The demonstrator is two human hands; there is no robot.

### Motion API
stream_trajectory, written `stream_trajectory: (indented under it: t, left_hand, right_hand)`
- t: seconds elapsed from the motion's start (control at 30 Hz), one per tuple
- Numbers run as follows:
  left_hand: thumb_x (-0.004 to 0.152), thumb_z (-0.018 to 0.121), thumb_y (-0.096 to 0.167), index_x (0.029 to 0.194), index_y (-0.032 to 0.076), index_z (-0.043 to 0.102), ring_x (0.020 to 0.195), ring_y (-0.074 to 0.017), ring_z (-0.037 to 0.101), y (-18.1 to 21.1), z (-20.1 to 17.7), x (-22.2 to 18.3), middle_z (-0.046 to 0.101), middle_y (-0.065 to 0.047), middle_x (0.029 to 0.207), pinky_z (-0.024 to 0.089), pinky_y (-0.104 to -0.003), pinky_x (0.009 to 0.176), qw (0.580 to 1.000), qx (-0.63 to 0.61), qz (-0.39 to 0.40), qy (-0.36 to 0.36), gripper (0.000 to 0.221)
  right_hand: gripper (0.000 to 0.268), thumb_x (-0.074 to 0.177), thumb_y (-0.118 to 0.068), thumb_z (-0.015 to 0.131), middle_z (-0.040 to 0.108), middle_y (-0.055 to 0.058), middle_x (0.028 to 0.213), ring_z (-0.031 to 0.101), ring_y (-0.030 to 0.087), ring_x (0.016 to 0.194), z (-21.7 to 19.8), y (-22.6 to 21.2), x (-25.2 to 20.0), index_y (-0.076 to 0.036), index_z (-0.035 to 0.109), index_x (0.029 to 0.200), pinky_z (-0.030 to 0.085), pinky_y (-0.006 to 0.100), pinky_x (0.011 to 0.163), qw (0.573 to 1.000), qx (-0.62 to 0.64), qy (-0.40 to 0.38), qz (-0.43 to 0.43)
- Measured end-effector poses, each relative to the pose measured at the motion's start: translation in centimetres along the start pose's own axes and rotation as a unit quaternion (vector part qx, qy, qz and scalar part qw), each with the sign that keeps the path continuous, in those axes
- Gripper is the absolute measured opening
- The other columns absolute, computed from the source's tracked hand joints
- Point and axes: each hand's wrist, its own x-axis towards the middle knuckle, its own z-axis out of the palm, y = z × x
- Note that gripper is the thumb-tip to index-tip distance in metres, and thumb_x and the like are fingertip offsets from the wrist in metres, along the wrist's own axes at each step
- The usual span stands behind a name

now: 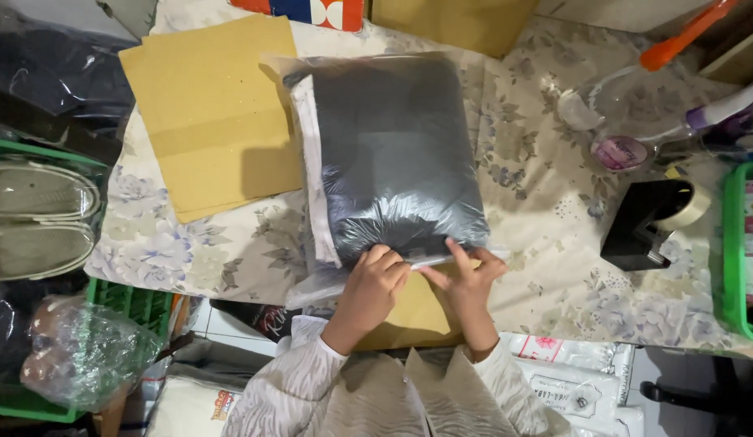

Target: The person is placing a folded garment into a plastic sleeve, then into a mailing envelope, and finally filling out a shipping label.

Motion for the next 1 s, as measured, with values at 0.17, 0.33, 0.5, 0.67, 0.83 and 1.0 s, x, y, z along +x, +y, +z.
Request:
stream_trajectory:
  t: [0.17,0.33,0.5,0.67,0.83,1.0]
  left_hand:
    - [0.102,0.058,0.018,0.090,0.015,0.064,0.102,-0.0216,0.056,-0.3,0.3,-0.2,0.054,0.002,0.085,0.044,-0.034,0.080,1.000,-0.010,0.013,0.019,0.014]
    - [0.104,0.056,0.021,0.092,0.016,0.063,0.103,-0.0202,0.056,-0.6,0.4,-0.4,0.054,0.003,0.087,0.044,-0.033,0.079,0.999,0.015,0.037,0.026,0.015]
    - [0.104,0.055,0.023,0.096,0.018,0.064,0.105,-0.0198,0.057,-0.7,0.8,-0.6,0.055,0.003,0.090,0.045,-0.033,0.080,0.998,0.025,0.042,0.046,0.013]
    - [0.102,0.057,0.010,0.090,0.010,0.063,0.088,-0.0228,0.057,3.0,-3.4,1.3,0.053,-0.001,0.081,0.046,-0.033,0.073,0.995,0.047,0.006,0.089,0.014]
    - [0.098,0.061,0.007,0.083,0.005,0.063,0.082,-0.0223,0.055,4.4,-3.0,2.4,0.049,-0.002,0.075,0.045,-0.034,0.070,0.989,0.079,-0.049,0.114,0.015]
    - [0.093,0.065,0.010,0.080,0.008,0.059,0.080,-0.0237,0.052,4.0,-0.5,2.7,0.047,-0.002,0.076,0.043,-0.035,0.069,0.979,0.138,-0.080,0.129,0.014]
  right_hand:
    - [0.065,0.061,-0.061,0.090,0.042,0.006,0.107,0.042,0.030,0.107,-2.8,-1.0,3.4,-0.032,0.071,0.116,0.037,0.040,0.103,0.993,0.045,-0.106,0.003]
    - [0.041,0.070,-0.053,0.087,0.040,-0.001,0.107,0.039,0.026,0.105,-4.7,-2.5,7.7,-0.041,0.073,0.107,0.029,0.038,0.103,0.969,0.126,-0.210,0.028]
    - [0.019,0.080,-0.040,0.082,0.043,-0.001,0.110,0.039,0.025,0.107,-3.2,-0.9,6.5,-0.041,0.076,0.098,0.026,0.038,0.097,0.955,0.182,-0.233,0.034]
    - [0.014,0.088,-0.035,0.078,0.046,0.002,0.119,0.038,0.027,0.119,-1.9,-1.7,5.3,-0.036,0.076,0.102,0.027,0.036,0.108,0.969,0.190,-0.143,0.066]
    - [0.010,0.094,-0.034,0.073,0.038,0.002,0.116,0.036,0.031,0.116,1.1,-2.2,4.3,-0.029,0.071,0.103,0.037,0.036,0.103,0.993,0.107,-0.037,0.040]
    - [0.018,0.093,-0.042,0.075,0.042,0.007,0.115,0.040,0.035,0.110,0.2,-3.5,7.1,-0.029,0.069,0.103,0.037,0.042,0.099,0.999,-0.012,-0.022,0.028]
